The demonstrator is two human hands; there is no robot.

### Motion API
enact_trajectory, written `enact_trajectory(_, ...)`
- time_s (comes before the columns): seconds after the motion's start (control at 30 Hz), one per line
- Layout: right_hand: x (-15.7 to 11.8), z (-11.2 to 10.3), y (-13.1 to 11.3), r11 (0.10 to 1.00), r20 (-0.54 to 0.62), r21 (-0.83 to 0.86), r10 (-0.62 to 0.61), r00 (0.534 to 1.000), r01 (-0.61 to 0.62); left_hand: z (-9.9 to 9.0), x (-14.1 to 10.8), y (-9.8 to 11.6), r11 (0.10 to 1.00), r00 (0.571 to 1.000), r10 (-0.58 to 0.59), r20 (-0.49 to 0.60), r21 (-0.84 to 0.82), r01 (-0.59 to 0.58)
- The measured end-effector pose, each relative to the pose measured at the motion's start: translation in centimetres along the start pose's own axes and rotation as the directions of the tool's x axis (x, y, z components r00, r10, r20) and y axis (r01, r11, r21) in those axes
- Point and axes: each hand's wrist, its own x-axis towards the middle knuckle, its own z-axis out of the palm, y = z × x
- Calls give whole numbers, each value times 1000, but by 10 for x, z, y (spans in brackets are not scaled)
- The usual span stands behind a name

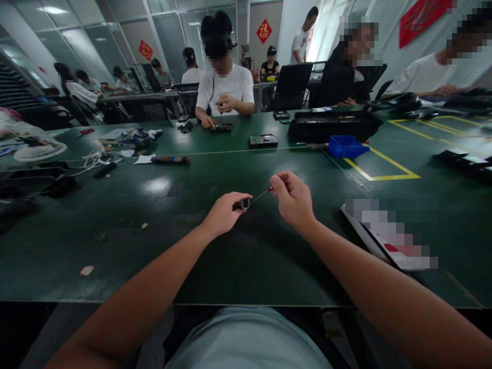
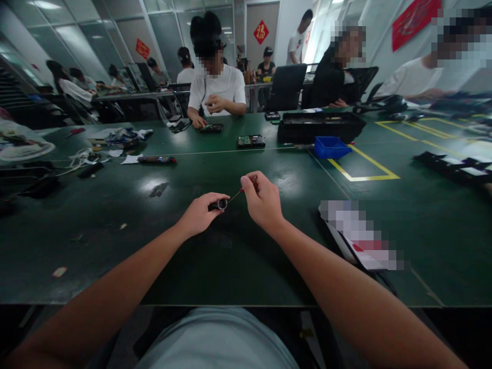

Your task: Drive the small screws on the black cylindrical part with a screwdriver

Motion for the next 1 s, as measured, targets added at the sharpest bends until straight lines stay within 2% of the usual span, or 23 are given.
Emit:
enact_trajectory(0.07, -1, 1, 2, 998, 8, 59, 0, 1000, 0, -1, 0, -3, 998, 998, -47, -44, -40, 45)
enact_trajectory(0.17, -1, 4, 4, 997, 80, 80, 8, 997, -14, -1, 1, -4, 992, 990, -112, -91, -71, 105)
enact_trajectory(0.27, -2, 5, 3, 997, 116, 75, 12, 993, -21, -2, 2, -5, 994, 990, -102, -98, -56, 96)
enact_trajectory(0.43, -1, 5, 3, 996, 75, 88, 19, 997, -25, -1, 2, -9, 993, 991, -96, -93, -78, 89)
enact_trajectory(0.6, -1, 8, 4, 988, 125, 139, 45, 991, -62, 0, 0, -9, 993, 990, -111, -82, -55, 106)
enact_trajectory(0.73, 0, 6, 0, 995, 103, 41, 87, 991, -91, 0, -1, -7, 994, 990, -107, -97, -34, 104)
enact_trajectory(0.87, 1, 0, -4, 991, 100, -117, 69, 993, -57, -1, -1, -6, 995, 990, -97, -105, -14, 96)
enact_trajectory(1.0, 0, 1, -5, 996, 126, -90, 27, 992, -15, -2, 0, -7, 995, 988, -104, -111, -24, 102)
